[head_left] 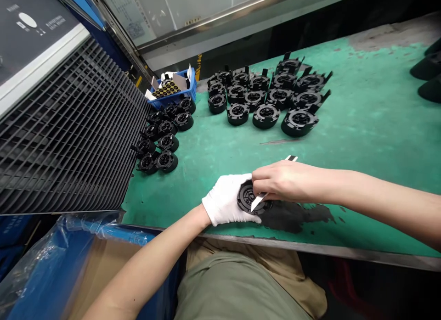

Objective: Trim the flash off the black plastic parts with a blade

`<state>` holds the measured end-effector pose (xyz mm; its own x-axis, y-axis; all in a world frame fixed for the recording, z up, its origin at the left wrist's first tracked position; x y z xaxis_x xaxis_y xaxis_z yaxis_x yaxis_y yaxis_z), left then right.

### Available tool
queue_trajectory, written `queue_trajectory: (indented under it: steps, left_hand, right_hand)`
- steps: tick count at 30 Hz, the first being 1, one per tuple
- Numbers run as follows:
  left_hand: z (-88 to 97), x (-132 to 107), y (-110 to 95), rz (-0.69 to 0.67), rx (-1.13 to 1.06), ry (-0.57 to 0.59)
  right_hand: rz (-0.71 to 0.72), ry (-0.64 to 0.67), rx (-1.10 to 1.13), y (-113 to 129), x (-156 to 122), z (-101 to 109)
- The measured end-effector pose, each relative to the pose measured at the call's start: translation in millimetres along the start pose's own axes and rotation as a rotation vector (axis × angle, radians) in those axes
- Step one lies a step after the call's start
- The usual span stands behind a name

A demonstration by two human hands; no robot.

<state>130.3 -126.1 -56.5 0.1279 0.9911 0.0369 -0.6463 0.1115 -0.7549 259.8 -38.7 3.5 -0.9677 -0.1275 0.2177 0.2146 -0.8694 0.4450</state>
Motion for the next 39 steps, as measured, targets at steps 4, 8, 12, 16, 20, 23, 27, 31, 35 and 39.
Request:
queue_trajectory:
  steps: [4,8,12,16,20,23,27,31,35,39]
  left_hand:
    - [2.0,0.9,-1.2,-0.01,-0.005,-0.014]
    - [0.1,1.1,0.7,0.01,-0.005,-0.001]
    - [-1.6,-2.5,5.5,-0.008,0.026,-0.032]
    - [-5.7,-1.1,7.8,-0.05,0.038,0.008]
    - [-22.6,15.3,-7.9,-0.159,-0.042,0.179]
    - [-37.0,29.5,-26.0,-0.248,-0.081,0.257]
    - [-48.0,38.3,-34.0,-0.244,-0.1,0.271]
    - [-48.3,37.2,-36.4,-0.226,-0.094,0.246]
    - [-45.5,37.6,-45.0,-0.21,-0.066,0.22]
    - [-43.6,39.8,-49.5,-0.195,-0.042,0.201]
  right_hand:
    - [-0.001,-0.01,0.006,6.8,8.9,2.0]
    - [-0.056,-0.103,0.003,-0.5,0.4,11.8]
    - [-0.202,-0.309,-0.006,-5.8,-39.6,35.6]
    - [-0.415,-0.536,-0.024,21.5,-99.6,43.9]
    - [-0.528,-0.585,0.01,66.5,-131.5,14.6]
    - [-0.498,-0.6,-0.001,81.3,-137.7,-3.2]
    - [-0.461,-0.543,-0.073,59.9,-144.0,-4.0]
    - [-0.321,-0.432,-0.229,41.2,-130.7,11.1]
    - [-0.12,-0.289,-0.282,44.8,-100.0,11.4]
    - [0.002,-0.235,-0.299,51.7,-83.9,4.3]
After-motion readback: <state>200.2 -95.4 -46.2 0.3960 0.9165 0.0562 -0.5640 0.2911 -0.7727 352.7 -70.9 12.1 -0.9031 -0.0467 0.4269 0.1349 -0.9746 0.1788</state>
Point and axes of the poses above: each hand's wrist, its own x-axis towards the middle knuckle, its own z-axis out of the back of the hand, y = z × x, the point moved 8 cm from there along x, towards the middle knuckle, and after that the axes turned 5 degrees about -y, right-handed, at the moved point
